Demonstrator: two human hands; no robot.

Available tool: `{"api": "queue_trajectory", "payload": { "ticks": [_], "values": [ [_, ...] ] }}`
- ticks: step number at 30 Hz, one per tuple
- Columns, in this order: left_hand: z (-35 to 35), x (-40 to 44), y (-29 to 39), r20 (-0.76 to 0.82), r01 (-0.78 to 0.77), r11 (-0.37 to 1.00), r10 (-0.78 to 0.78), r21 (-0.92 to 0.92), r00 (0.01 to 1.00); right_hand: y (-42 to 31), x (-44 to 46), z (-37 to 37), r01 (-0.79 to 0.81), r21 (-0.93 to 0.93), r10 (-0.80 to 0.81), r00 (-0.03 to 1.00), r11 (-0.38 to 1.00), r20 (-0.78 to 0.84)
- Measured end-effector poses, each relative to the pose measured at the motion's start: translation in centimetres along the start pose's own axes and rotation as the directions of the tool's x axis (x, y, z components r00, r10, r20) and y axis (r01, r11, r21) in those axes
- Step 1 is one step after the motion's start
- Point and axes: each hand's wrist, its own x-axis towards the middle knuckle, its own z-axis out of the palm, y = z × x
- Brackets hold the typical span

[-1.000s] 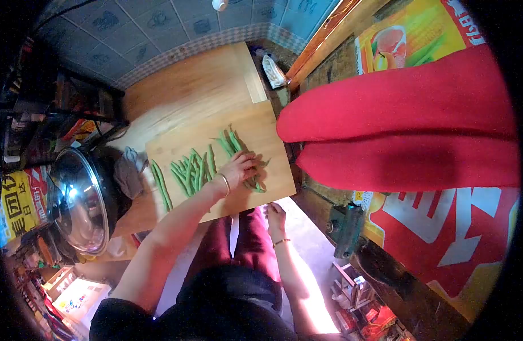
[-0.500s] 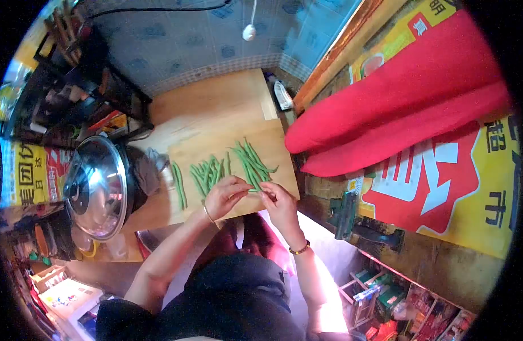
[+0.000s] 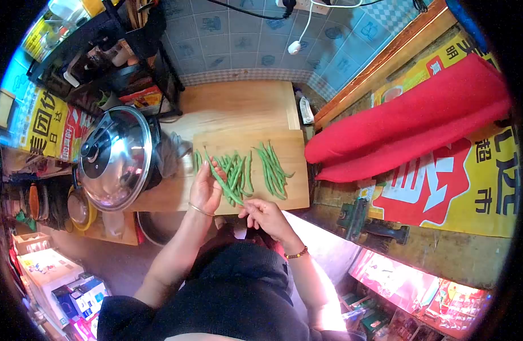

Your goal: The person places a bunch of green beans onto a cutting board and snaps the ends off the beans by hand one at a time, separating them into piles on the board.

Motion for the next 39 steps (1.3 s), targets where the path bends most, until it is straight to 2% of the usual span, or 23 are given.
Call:
{"api": "queue_trajectory", "payload": {
  "ticks": [3, 5, 6, 7, 8, 9, 10, 11, 15, 17, 21, 23, 27, 29, 30, 31, 32, 33, 34, 35, 36, 37, 39],
  "values": [
    [0.1, -0.4, 0.5, 0.014, -0.066, 0.997, 0.066, 0.036, 0.998, -0.2, 0.0, 0.6, -0.012, 0.022, 0.012, 1.000, 1.000, -0.014],
    [0.2, -0.7, 0.8, 0.022, -0.129, 0.970, 0.127, 0.204, 0.992, -0.3, -0.1, 0.8, -0.001, -0.123, -0.008, 0.997, 0.992, -0.070],
    [0.1, -0.6, 0.5, 0.023, -0.129, 0.970, 0.127, 0.204, 0.992, -0.6, -0.1, 0.9, 0.000, -0.123, -0.009, 0.998, 0.992, -0.070],
    [-0.1, -0.4, 0.0, 0.119, -0.451, 0.629, 0.497, 0.633, 0.860, -0.9, -0.3, 1.0, -0.006, -0.162, -0.007, 0.997, 0.987, -0.077],
    [-0.2, -0.3, -0.3, 0.374, -0.547, 0.034, 0.693, 0.836, 0.616, -1.1, -0.3, 1.1, -0.012, -0.200, -0.005, 0.996, 0.980, -0.084],
    [0.1, -1.1, 0.3, 0.377, -0.548, 0.033, 0.691, 0.836, 0.617, -1.1, -0.3, 1.1, -0.011, -0.198, -0.006, 0.996, 0.980, -0.086],
    [0.8, -2.6, 1.4, 0.681, -0.618, -0.299, 0.422, 0.727, 0.598, -1.2, -0.3, 0.9, 0.006, -0.209, -0.030, 0.993, 0.978, -0.111],
    [1.4, -3.8, 2.1, 0.837, -0.687, -0.546, 0.050, 0.479, 0.545, -1.2, -0.3, 0.8, 0.022, -0.219, -0.053, 0.989, 0.975, -0.137],
    [0.7, -5.2, 1.3, 0.760, -0.769, -0.506, -0.294, 0.391, 0.580, -2.0, -0.6, 1.1, 0.052, -0.342, -0.092, 0.990, 0.938, -0.103],
    [0.6, -5.0, 1.1, 0.763, -0.783, -0.477, -0.302, 0.398, 0.572, -2.3, -0.9, 1.1, 0.202, -0.670, -0.323, 0.944, 0.715, -0.060],
    [-0.1, -5.0, 0.7, 0.723, -0.790, -0.400, -0.344, 0.465, 0.599, -2.3, -1.0, 1.2, 0.244, -0.747, -0.416, 0.908, 0.618, -0.048],
    [-0.7, -5.0, 0.5, 0.696, -0.791, -0.390, -0.386, 0.471, 0.605, -2.3, -1.1, 1.4, 0.238, -0.850, -0.452, 0.892, 0.470, 0.000],
    [-0.3, -5.5, 0.3, 0.760, -0.813, -0.406, -0.334, 0.417, 0.557, -2.2, -1.2, 1.9, 0.247, -0.859, -0.482, 0.876, 0.449, 0.000],
    [-0.1, -5.6, 0.5, 0.790, -0.830, -0.385, -0.312, 0.403, 0.528, -2.2, -0.8, 1.9, 0.281, -0.737, -0.523, 0.844, 0.614, -0.114],
    [0.1, -5.9, 0.6, 0.776, -0.798, -0.287, -0.215, 0.530, 0.593, -1.8, -0.7, 1.8, 0.282, -0.737, -0.524, 0.844, 0.614, -0.114],
    [0.3, -6.1, 0.7, 0.742, -0.750, -0.174, -0.121, 0.638, 0.659, -1.1, -0.4, 1.6, 0.283, -0.501, -0.427, 0.882, 0.818, -0.199],
    [0.6, -6.0, 1.0, 0.742, -0.749, -0.177, -0.119, 0.639, 0.660, -0.4, -0.2, 1.3, 0.256, -0.216, -0.306, 0.919, 0.942, -0.249],
    [0.9, -5.8, 1.3, 0.602, -0.601, 0.118, 0.031, 0.791, 0.798, 0.5, -0.1, 0.8, 0.256, -0.216, -0.306, 0.920, 0.942, -0.246],
    [1.2, -5.5, 1.7, 0.398, -0.407, 0.426, 0.113, 0.808, 0.910, 1.3, -0.1, 0.2, 0.181, -0.263, -0.257, 0.921, 0.948, -0.292],
    [1.6, -5.2, 2.3, 0.398, -0.409, 0.426, 0.117, 0.807, 0.910, 1.7, -0.2, -0.4, 0.104, -0.307, -0.211, 0.917, 0.946, -0.339],
    [1.9, -4.9, 3.2, 0.330, -0.356, 0.586, 0.156, 0.728, 0.931, 1.5, -0.7, -0.7, 0.038, -0.182, -0.105, 0.920, 0.983, -0.376],
    [2.1, -4.6, 4.0, 0.253, -0.300, 0.727, 0.178, 0.618, 0.951, 1.8, -0.7, -1.2, 0.039, -0.182, -0.106, 0.921, 0.982, -0.375],
    [1.8, -4.3, 4.8, 0.198, -0.262, 0.806, 0.182, 0.532, 0.963, 2.5, -0.8, -1.8, 0.150, -0.049, -0.158, 0.931, 0.987, -0.329]
  ]
}}
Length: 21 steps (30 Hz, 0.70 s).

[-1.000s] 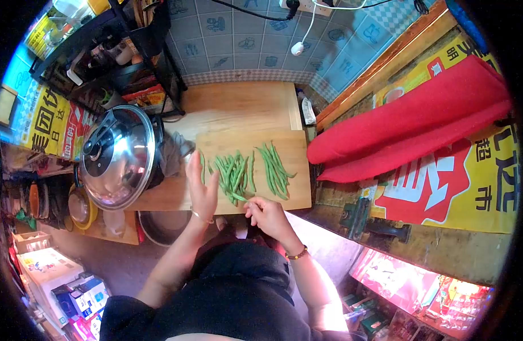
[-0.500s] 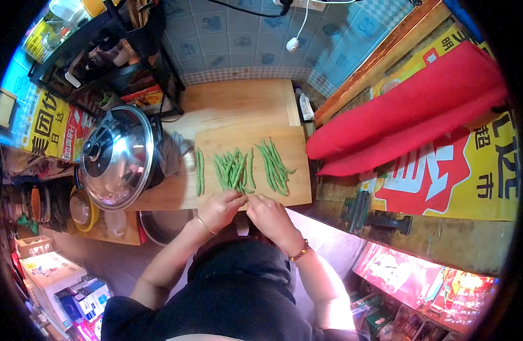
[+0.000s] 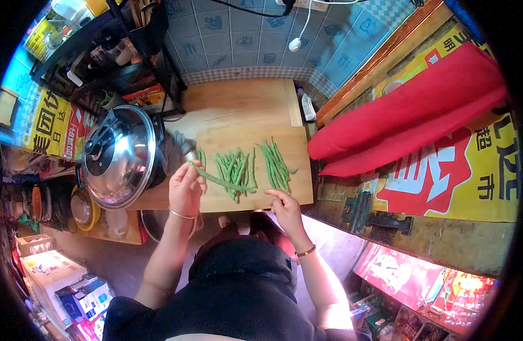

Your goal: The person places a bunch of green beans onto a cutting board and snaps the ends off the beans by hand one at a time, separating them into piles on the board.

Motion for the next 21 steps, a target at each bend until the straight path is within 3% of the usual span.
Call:
{"api": "queue_trajectory", "payload": {
  "ticks": [1, 5, 7, 8, 10, 14, 16, 17, 18, 19, 20, 21],
  "values": [
    [-0.1, 0.0, 0.3, 0.026, 0.037, 0.999, -0.037, 0.001, 0.999, -0.1, 0.2, -0.2, 0.062, -0.131, -0.059, 0.998, 0.989, 0.028],
    [-0.7, 0.0, -0.1, 0.059, 0.101, 0.994, -0.098, -0.047, 0.993, -2.6, 0.5, 1.2, 0.222, -0.243, -0.216, 0.975, 0.944, 0.053],
    [-0.7, -0.1, -0.3, 0.033, 0.136, 0.986, -0.133, -0.101, 0.991, -4.1, 0.4, 1.2, 0.307, -0.434, -0.183, 0.935, 0.847, 0.305],
    [-0.8, 0.0, -0.4, 0.032, 0.136, 0.986, -0.133, -0.101, 0.991, -4.2, 0.3, 1.1, 0.307, -0.434, -0.182, 0.934, 0.847, 0.307],
    [-1.3, 0.2, -0.5, -0.024, 0.085, 0.996, -0.084, 0.017, 0.996, -4.3, 0.1, 1.0, 0.274, -0.407, -0.111, 0.918, 0.871, 0.380],
    [-2.8, 0.5, -1.5, -0.007, 0.095, 0.993, -0.095, 0.073, 0.995, -4.2, -0.2, 1.3, 0.354, -0.422, -0.150, 0.883, 0.835, 0.444],
    [-2.9, 0.6, -2.3, -0.081, -0.011, 0.935, 0.043, 0.355, 0.996, -3.6, -0.3, 1.8, 0.451, -0.462, -0.255, 0.868, 0.763, 0.426],
    [-2.6, 0.6, -2.9, 0.049, -0.326, 0.656, 0.402, 0.680, 0.914, -3.5, -0.4, 2.2, 0.465, -0.450, -0.305, 0.872, 0.762, 0.384],
    [-1.7, -0.1, -2.4, 0.049, -0.325, 0.657, 0.401, 0.680, 0.915, -3.5, -0.5, 2.1, 0.464, -0.451, -0.304, 0.872, 0.762, 0.383],
    [-0.4, -1.1, -1.2, 0.362, -0.494, 0.269, 0.418, 0.827, 0.833, -3.6, -0.6, 2.1, 0.447, -0.473, -0.292, 0.884, 0.759, 0.366],
    [0.5, -1.9, -0.7, 0.636, -0.620, -0.157, 0.291, 0.769, 0.715, -3.7, -0.6, 2.1, 0.429, -0.495, -0.279, 0.895, 0.756, 0.349],
    [0.5, -2.2, -1.7, 0.717, -0.723, -0.034, 0.175, 0.689, 0.675, -3.8, -0.7, 2.1, 0.428, -0.495, -0.279, 0.895, 0.756, 0.349]
  ]
}}
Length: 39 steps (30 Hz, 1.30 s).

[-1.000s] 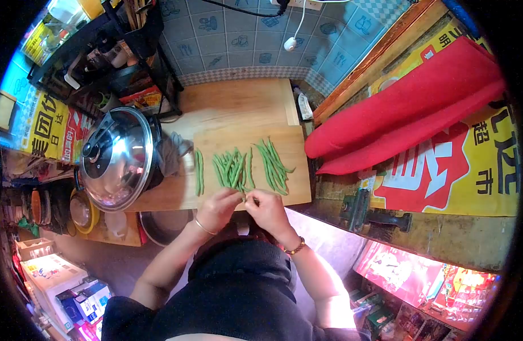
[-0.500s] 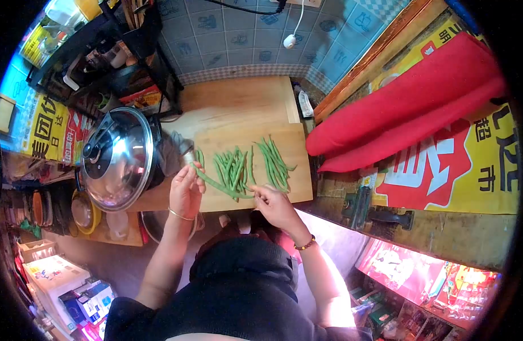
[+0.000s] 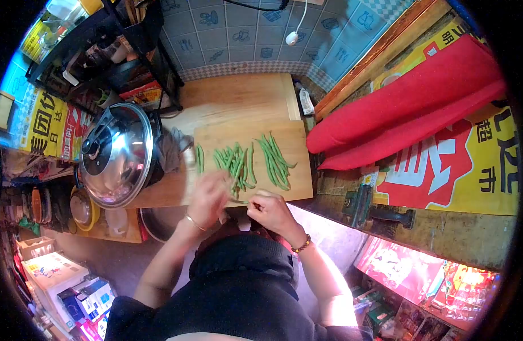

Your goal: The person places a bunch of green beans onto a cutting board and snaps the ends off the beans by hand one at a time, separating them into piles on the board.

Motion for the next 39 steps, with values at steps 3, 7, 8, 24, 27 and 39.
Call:
{"api": "queue_trajectory", "payload": {
  "ticks": [3, 7, 8, 24, 27, 39],
  "values": [
    [1.8, -0.9, 0.9, 0.144, -0.049, 0.982, 0.076, -0.183, 0.987, -0.1, 0.3, -0.1, 0.076, -0.004, -0.076, 0.997, 0.997, -0.019],
    [2.7, -1.6, -0.1, 0.330, 0.052, 0.974, 0.024, -0.220, 0.944, -0.1, -0.1, 0.0, 0.050, -0.018, -0.051, 0.998, 0.999, -0.046],
    [2.9, -1.7, -0.1, 0.331, 0.052, 0.974, 0.025, -0.220, 0.943, -0.2, 0.1, -0.1, 0.030, -0.008, -0.030, 0.999, 1.000, -0.015],
    [2.8, -1.9, 0.2, 0.126, 0.067, 0.992, -0.054, -0.104, 0.991, -1.2, 1.3, 2.1, 0.012, -0.218, -0.039, 0.992, 0.976, -0.121],
    [3.3, -2.4, -0.1, 0.039, 0.126, 0.974, -0.120, -0.188, 0.992, 0.0, 1.4, 3.1, -0.059, -0.060, 0.045, 0.976, 0.996, -0.214],
    [6.6, -3.3, -13.4, -0.249, 0.641, 0.403, -0.914, -0.654, 0.321, 11.4, -2.0, 5.6, -0.588, 0.494, 0.636, 0.767, 0.641, 0.087]
  ]
}}
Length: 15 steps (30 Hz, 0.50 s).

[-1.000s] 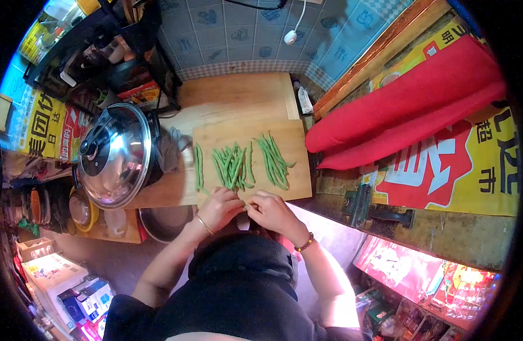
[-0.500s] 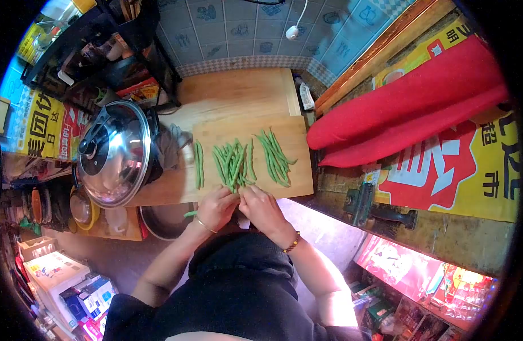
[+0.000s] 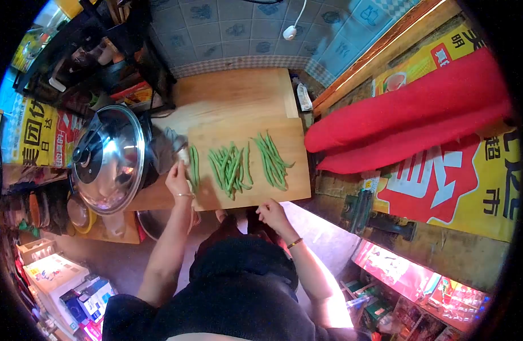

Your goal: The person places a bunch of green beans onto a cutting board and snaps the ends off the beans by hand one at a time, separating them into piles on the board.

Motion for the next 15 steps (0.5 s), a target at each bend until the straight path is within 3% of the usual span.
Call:
{"api": "queue_trajectory", "payload": {
  "ticks": [2, 3, 4, 5, 7, 8, 9, 11, 12, 14, 15],
  "values": [
    [0.7, 2.9, -3.4, -0.054, -0.058, 0.998, 0.056, -0.036, 0.997, 1.0, 0.6, -1.8, -0.073, 0.077, 0.076, 0.997, 0.994, -0.029],
    [0.8, 4.2, -5.6, -0.008, -0.062, 0.993, 0.063, 0.100, 0.998, 1.4, 1.1, -2.6, -0.028, 0.144, 0.037, 0.998, 0.989, -0.055],
    [1.5, 4.1, -5.8, -0.006, -0.059, 0.993, 0.060, 0.100, 0.998, 1.9, 1.9, -3.5, 0.019, 0.211, -0.001, 0.996, 0.977, -0.084],
    [2.4, 4.0, -6.0, 0.047, -0.067, 0.987, 0.061, 0.143, 0.997, 2.7, 3.2, -4.4, 0.045, 0.054, -0.035, 0.985, 0.997, -0.171],
    [3.3, 4.4, -7.5, 0.209, -0.024, 0.968, -0.029, 0.248, 0.977, 3.7, 6.3, -5.2, 0.115, -0.043, -0.122, 0.955, 0.992, -0.271],
    [3.8, 4.4, -8.9, 0.210, -0.024, 0.968, -0.030, 0.251, 0.977, 3.8, 7.8, -5.8, 0.178, -0.147, -0.220, 0.908, 0.973, -0.355],
    [4.2, 4.3, -9.8, 0.263, -0.028, 0.965, -0.043, 0.260, 0.964, 3.0, 9.0, -6.0, 0.177, -0.143, -0.217, 0.910, 0.974, -0.354],
    [4.4, 2.4, -7.7, 0.346, -0.062, 0.950, -0.050, 0.306, 0.937, 1.0, 11.2, -5.9, 0.300, -0.538, -0.543, 0.751, 0.788, -0.376],
    [4.2, 2.2, -8.5, 0.346, -0.064, 0.948, -0.050, 0.311, 0.937, 0.6, 12.3, -5.9, 0.301, -0.534, -0.541, 0.752, 0.790, -0.377],
    [3.8, 2.0, -11.0, 0.395, -0.361, 0.875, 0.222, 0.322, 0.892, 0.4, 14.3, -5.8, 0.247, -0.708, -0.584, 0.762, 0.662, -0.280],
    [4.0, 0.0, -5.7, 0.375, -0.355, 0.865, 0.217, 0.353, 0.901, 0.4, 14.9, -5.8, 0.211, -0.738, -0.556, 0.790, 0.641, -0.257]
  ]
}}
